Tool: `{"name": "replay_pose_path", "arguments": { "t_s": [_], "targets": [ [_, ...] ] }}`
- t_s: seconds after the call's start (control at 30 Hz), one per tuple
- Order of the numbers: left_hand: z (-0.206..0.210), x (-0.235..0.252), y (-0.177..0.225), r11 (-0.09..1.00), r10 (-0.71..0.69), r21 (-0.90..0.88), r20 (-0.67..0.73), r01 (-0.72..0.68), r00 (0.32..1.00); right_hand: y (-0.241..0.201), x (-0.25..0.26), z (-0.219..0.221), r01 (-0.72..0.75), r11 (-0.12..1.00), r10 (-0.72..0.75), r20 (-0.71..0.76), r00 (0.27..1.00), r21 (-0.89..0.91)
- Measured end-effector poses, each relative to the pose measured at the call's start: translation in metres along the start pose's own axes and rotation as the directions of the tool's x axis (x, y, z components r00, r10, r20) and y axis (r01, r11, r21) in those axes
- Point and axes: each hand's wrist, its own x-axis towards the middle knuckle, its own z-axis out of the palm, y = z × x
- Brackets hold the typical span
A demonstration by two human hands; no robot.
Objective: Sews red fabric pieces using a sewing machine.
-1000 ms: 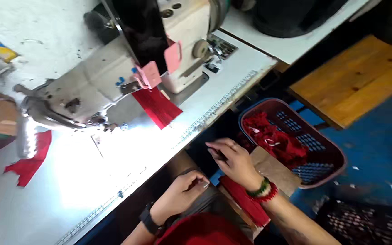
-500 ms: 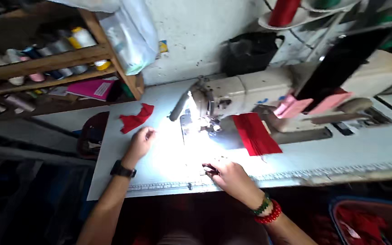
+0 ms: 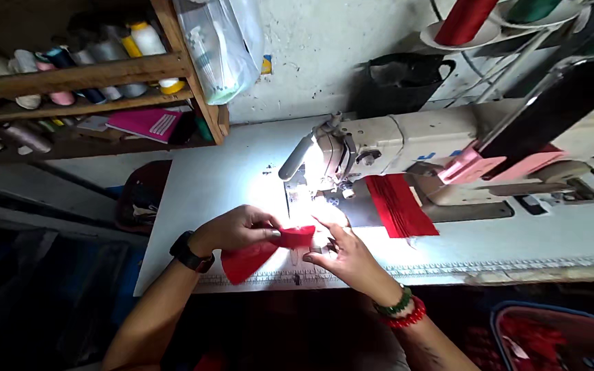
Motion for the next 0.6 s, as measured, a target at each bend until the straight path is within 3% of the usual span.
{"name": "replay_pose_path", "arguments": {
  "t_s": [0.07,0.17,0.33,0.47,0.6],
  "targets": [
    [0.008,-0.002,0.007,0.992,0.078,-0.106,0.057,-0.072,0.995,-0.008,0.01,-0.001,0.006,0.989,-0.021,0.094,0.995,0.151],
    [0.004,-0.011,-0.003,0.994,-0.078,-0.071,0.005,0.079,0.997,-0.014,0.021,-0.022,-0.22,0.921,0.14,0.255,0.957,0.32],
    [0.02,-0.024,-0.05,0.918,-0.365,0.09,-0.194,0.387,0.911,0.024,0.013,-0.042,-0.33,0.942,0.336,0.168,0.927,-0.064],
    [0.026,-0.03,-0.053,0.91,-0.41,-0.074,-0.314,0.409,0.856,0.027,0.003,-0.041,-0.314,0.942,0.327,0.113,0.938,-0.121],
    [0.027,-0.032,-0.053,0.906,-0.424,-0.145,-0.32,0.398,0.847,0.02,0.01,-0.031,-0.28,0.911,0.307,0.045,0.951,-0.302]
  ]
}}
